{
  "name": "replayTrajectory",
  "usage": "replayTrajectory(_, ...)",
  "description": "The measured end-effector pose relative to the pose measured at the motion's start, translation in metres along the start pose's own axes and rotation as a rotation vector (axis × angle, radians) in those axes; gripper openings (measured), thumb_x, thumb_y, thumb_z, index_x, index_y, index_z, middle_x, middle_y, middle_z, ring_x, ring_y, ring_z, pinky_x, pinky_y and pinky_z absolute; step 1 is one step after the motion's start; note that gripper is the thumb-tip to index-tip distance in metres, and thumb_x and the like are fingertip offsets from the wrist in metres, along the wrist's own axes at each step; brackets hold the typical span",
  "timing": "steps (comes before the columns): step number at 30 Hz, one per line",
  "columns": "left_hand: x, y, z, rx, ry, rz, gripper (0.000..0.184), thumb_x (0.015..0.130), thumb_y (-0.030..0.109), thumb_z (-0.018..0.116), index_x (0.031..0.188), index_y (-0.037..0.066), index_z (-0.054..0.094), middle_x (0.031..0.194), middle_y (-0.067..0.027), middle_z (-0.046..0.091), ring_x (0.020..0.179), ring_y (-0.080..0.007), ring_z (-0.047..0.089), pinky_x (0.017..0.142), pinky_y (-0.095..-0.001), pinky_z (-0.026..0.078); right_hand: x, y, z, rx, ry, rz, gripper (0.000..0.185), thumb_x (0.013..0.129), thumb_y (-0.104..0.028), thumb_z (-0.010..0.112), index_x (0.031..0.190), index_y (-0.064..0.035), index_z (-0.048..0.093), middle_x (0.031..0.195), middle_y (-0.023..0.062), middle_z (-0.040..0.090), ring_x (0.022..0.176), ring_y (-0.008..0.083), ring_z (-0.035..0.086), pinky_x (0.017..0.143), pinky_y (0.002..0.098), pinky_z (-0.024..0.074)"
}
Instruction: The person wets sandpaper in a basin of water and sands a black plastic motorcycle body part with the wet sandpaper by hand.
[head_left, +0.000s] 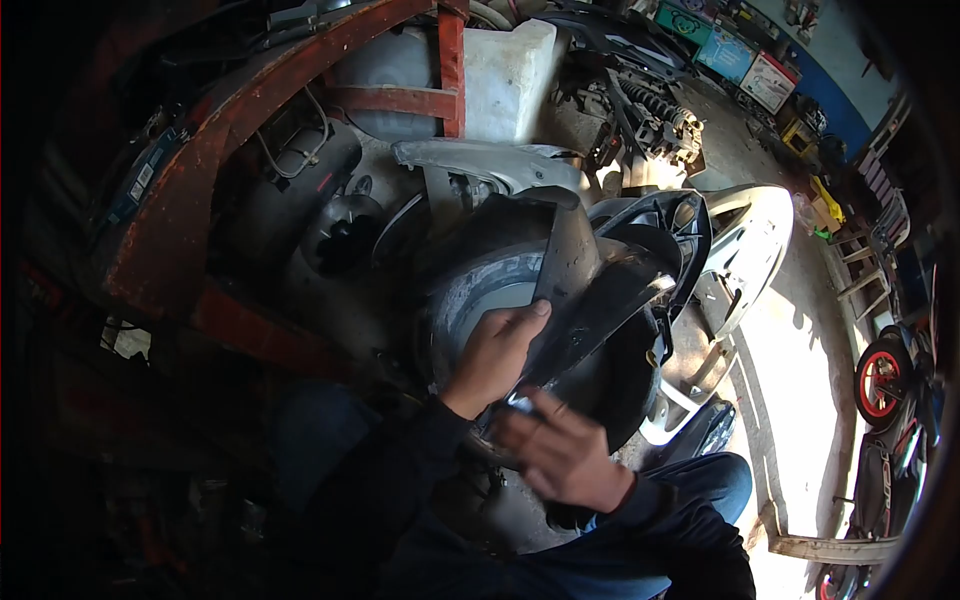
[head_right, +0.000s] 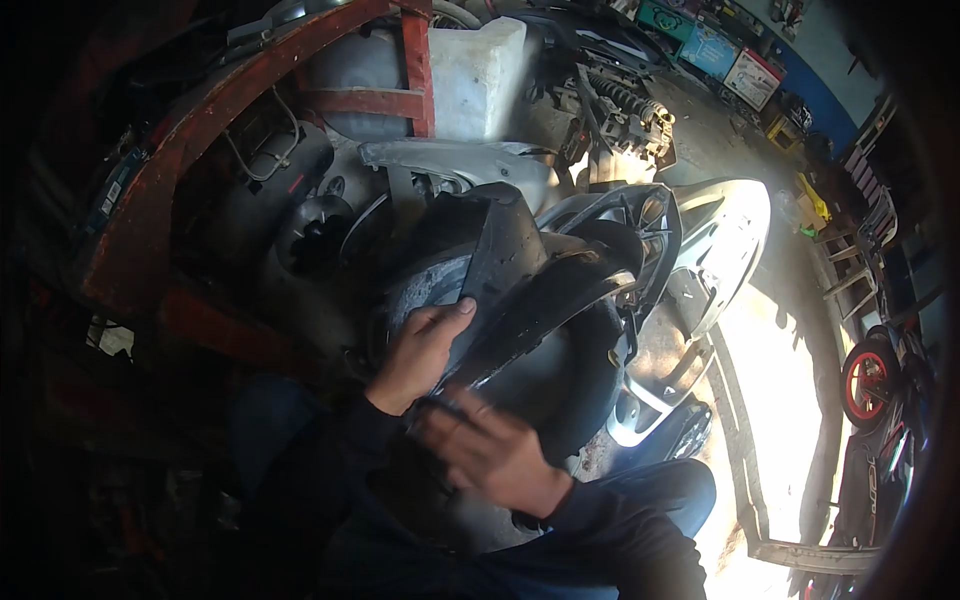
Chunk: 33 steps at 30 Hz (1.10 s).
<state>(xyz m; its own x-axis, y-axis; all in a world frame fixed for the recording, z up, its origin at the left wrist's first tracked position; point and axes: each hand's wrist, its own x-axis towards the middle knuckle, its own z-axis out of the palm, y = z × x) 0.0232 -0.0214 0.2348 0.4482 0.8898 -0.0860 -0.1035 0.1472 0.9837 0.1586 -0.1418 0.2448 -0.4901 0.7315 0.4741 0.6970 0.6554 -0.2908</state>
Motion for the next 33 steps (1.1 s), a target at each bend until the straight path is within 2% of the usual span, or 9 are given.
replayTrajectory(3,0.0,-0.007,-0.003,-0.021,0.0,0.07,0.044,0.103,0.035,0.05,0.071,0.005,0.052,0.065,0.0063,0.042,0.066,-0.005,0.037,0.06,-0.028,0.036,-0.004,0.027,-0.001,0.044,0.049,0.004,0.044,0.072,-0.011,0.059,0.115,-0.0078,0.069,0.12,0.008,0.066,0.126,0.0338,0.055,0.098,0.0416,0.0529)
replayTrajectory(5,-0.003,-0.012,-0.009,0.052,-0.032,0.014,0.044,0.103,0.035,0.05,0.071,0.004,0.051,0.064,0.0056,0.041,0.065,-0.0055,0.037,0.058,-0.0288,0.035,0.005,0.058,-0.014,0.162,0.144,0.328,0.044,0.074,-0.007,0.056,0.117,-0.0038,0.067,0.122,0.0147,0.064,0.128,0.0406,0.051,0.106,0.0471,0.0457)
replayTrajectory(9,-0.012,-0.011,-0.002,0.127,0.007,0.086,0.043,0.104,0.031,0.048,0.075,-0.001,0.051,0.064,0.0021,0.041,0.066,-0.0069,0.036,0.059,-0.0288,0.035,-0.007,0.03,-0.011,0.188,-0.064,0.123,0.037,0.08,-0.007,0.056,0.115,-0.0028,0.068,0.129,0.0134,0.062,0.131,0.0363,0.05,0.111,0.0437,0.0399)
replayTrajectory(13,-0.024,-0.013,0.002,0.254,0.002,0.076,0.044,0.104,0.031,0.048,0.075,-0.002,0.051,0.064,0.0015,0.04,0.066,-0.0065,0.036,0.058,-0.0293,0.035,-0.001,0.105,-0.017,0.224,0.185,0.447,0.031,0.087,-0.008,0.053,0.114,-0.002,0.068,0.126,0.0167,0.064,0.13,0.0382,0.051,0.112,0.0439,0.0384)
replayTrajectory(17,-0.024,-0.012,-0.009,0.274,0.027,0.088,0.047,0.104,0.033,0.048,0.075,-0.003,0.05,0.062,0.0,0.038,0.065,-0.0069,0.036,0.057,-0.0301,0.035,-0.013,0.045,-0.004,0.14,-0.046,0.079,0.034,0.085,-0.01,0.055,0.116,-0.0038,0.067,0.127,0.0135,0.063,0.131,0.0348,0.051,0.109,0.0423,0.0429)
replayTrajectory(21,-0.026,-0.014,-0.012,0.376,0.011,0.071,0.048,0.104,0.035,0.049,0.076,-0.004,0.05,0.063,-0.0007,0.04,0.066,-0.0064,0.037,0.057,-0.0306,0.035,-0.009,0.107,-0.002,0.04,0.177,0.371,0.028,0.085,-0.009,0.056,0.108,-0.0046,0.07,0.123,0.0123,0.065,0.125,0.0358,0.056,0.104,0.0427,0.0476)
replayTrajectory(24,-0.026,-0.016,-0.013,0.355,0.043,0.116,0.048,0.104,0.035,0.049,0.076,-0.004,0.051,0.063,-0.0008,0.039,0.065,-0.0074,0.036,0.057,-0.0308,0.035,-0.012,0.034,0.008,0.052,0.025,0.099,0.034,0.079,-0.012,0.059,0.11,-0.0049,0.068,0.121,0.0103,0.065,0.124,0.035,0.056,0.105,0.0428,0.047)
replayTrajectory(29,-0.033,-0.013,-0.017,0.374,0.033,0.095,0.047,0.104,0.034,0.05,0.077,-0.005,0.052,0.062,-0.0035,0.04,0.064,-0.0083,0.036,0.057,-0.0317,0.035,0.0,0.095,0.0,0.116,0.166,0.335,0.036,0.074,-0.003,0.062,0.11,0.0003,0.064,0.109,0.0147,0.061,0.106,0.0383,0.06,0.091,0.0446,0.0504)
replayTrajectory(33,-0.033,-0.017,-0.023,0.426,0.011,0.091,0.046,0.103,0.033,0.05,0.077,-0.004,0.05,0.061,-0.0072,0.037,0.063,-0.009,0.034,0.056,-0.0331,0.035,0.004,0.022,0.002,0.006,-0.017,0.058,0.044,0.066,-0.008,0.069,0.111,-0.0052,0.065,0.108,0.0087,0.061,0.113,0.029,0.06,0.088,0.0369,0.0551)
